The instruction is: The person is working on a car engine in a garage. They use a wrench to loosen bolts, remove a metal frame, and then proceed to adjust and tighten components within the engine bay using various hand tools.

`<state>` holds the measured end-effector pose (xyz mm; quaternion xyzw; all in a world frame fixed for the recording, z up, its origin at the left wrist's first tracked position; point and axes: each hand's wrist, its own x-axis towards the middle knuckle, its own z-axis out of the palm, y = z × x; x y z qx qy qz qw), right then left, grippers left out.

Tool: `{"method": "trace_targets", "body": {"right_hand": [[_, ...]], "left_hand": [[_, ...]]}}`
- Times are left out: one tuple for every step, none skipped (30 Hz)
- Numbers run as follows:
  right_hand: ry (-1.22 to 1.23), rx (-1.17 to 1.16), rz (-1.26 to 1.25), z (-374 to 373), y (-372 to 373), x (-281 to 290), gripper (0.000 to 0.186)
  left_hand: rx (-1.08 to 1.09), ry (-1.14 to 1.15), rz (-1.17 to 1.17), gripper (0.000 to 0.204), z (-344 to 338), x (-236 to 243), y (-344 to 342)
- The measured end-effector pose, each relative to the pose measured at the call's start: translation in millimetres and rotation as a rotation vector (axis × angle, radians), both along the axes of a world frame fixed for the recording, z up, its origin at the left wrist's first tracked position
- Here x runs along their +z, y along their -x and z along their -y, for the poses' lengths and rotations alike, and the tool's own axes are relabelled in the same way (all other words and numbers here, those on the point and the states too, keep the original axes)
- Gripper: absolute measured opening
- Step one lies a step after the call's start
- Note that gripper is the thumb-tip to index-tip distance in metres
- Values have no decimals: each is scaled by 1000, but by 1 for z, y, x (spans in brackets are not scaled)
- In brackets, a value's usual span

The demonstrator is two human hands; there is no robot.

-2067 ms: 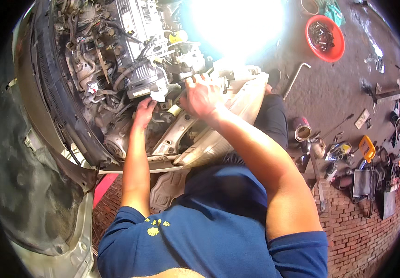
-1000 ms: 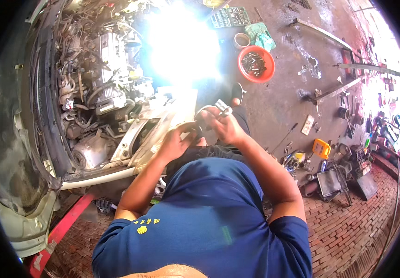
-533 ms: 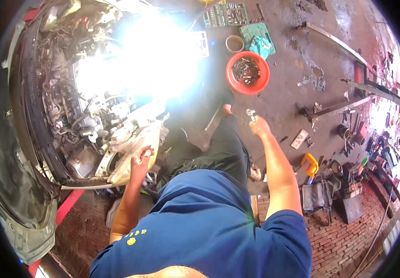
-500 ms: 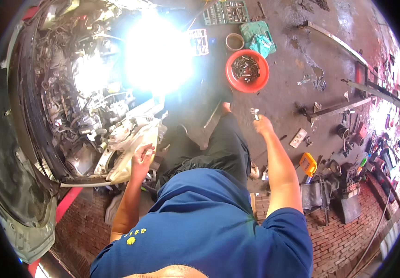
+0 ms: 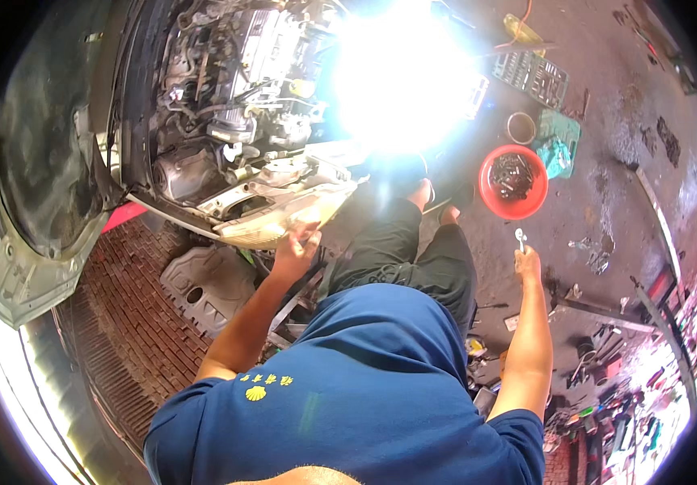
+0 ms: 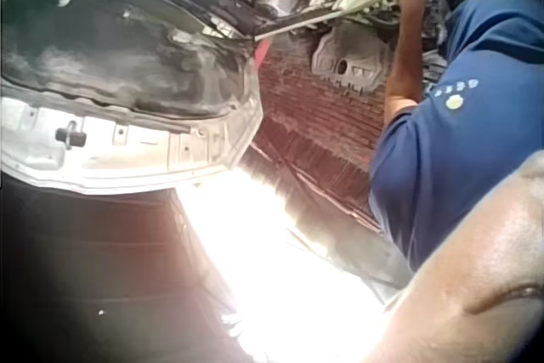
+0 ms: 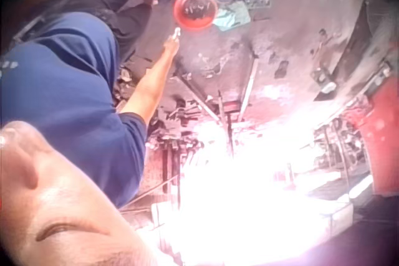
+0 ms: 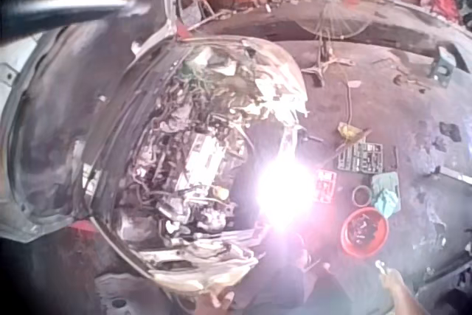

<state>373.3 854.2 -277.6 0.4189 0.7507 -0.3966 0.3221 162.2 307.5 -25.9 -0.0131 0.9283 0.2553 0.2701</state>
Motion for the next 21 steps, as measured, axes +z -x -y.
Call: {"method": "trace_targets", "body": {"right_hand": [[-17, 41, -36, -3, 12, 8, 28], [-23, 56, -40, 5, 32, 18, 28], [51, 18, -93, 24, 57, 37, 29], [111, -26, -144, 35, 78, 54, 31], [145, -1, -118, 33, 90, 60, 34], [130, 17, -111, 38, 97, 69, 34], [136, 26, -98, 44, 103, 79, 34], [132, 25, -97, 42, 107, 82, 35], [72, 116, -94, 41, 107, 88, 34], [66, 133, -101, 45, 120, 94, 34], [1, 172, -84, 55, 123, 101, 34], [-61, 211, -69, 64, 127, 107, 33], [-78, 194, -89, 65, 130, 104, 34], [-85, 200, -78, 65, 128, 105, 34], [-104, 221, -16, 64, 126, 106, 33], [-125, 244, 44, 63, 128, 109, 33], [-152, 268, 23, 66, 131, 108, 33], [-157, 279, 30, 66, 138, 105, 33], [-167, 344, 42, 65, 142, 104, 34], [-185, 404, 57, 58, 141, 101, 35], [-174, 443, 74, 51, 144, 95, 39]], "left_hand": [[-69, -89, -120, 34, -15, 4, 17], [-55, -93, -125, 34, -9, -3, 27], [-87, -73, -223, 34, 4, -12, 34], [-125, -67, -320, 33, 17, -25, 43], [-209, 27, -455, 34, 34, -47, 50], [-188, 14, -450, 34, 47, -61, 58], [-194, 76, -513, 34, 59, -73, 67], [-208, 129, -587, 33, 61, -77, 86], [-195, 21, -401, 32, 66, -76, 99], [-178, 19, -410, 32, 78, -77, 110], [-292, 71, -413, 32, 96, -80, 109], [-407, 124, -413, 32, 110, -84, 104], [-518, 171, -408, 31, 111, -87, 105], [-511, 161, -400, 31, 114, -88, 102], [-496, 120, -395, 30, 115, -87, 96], [-477, 79, -393, 28, 113, -83, 94], [-442, 47, -389, 26, 114, -82, 95], [-431, 41, -383, 26, 115, -84, 99], [-428, 39, -394, 25, 116, -83, 99], [-427, 28, -407, 24, 113, -82, 102], [-420, -8, -410, 22, 111, -80, 105]]}}
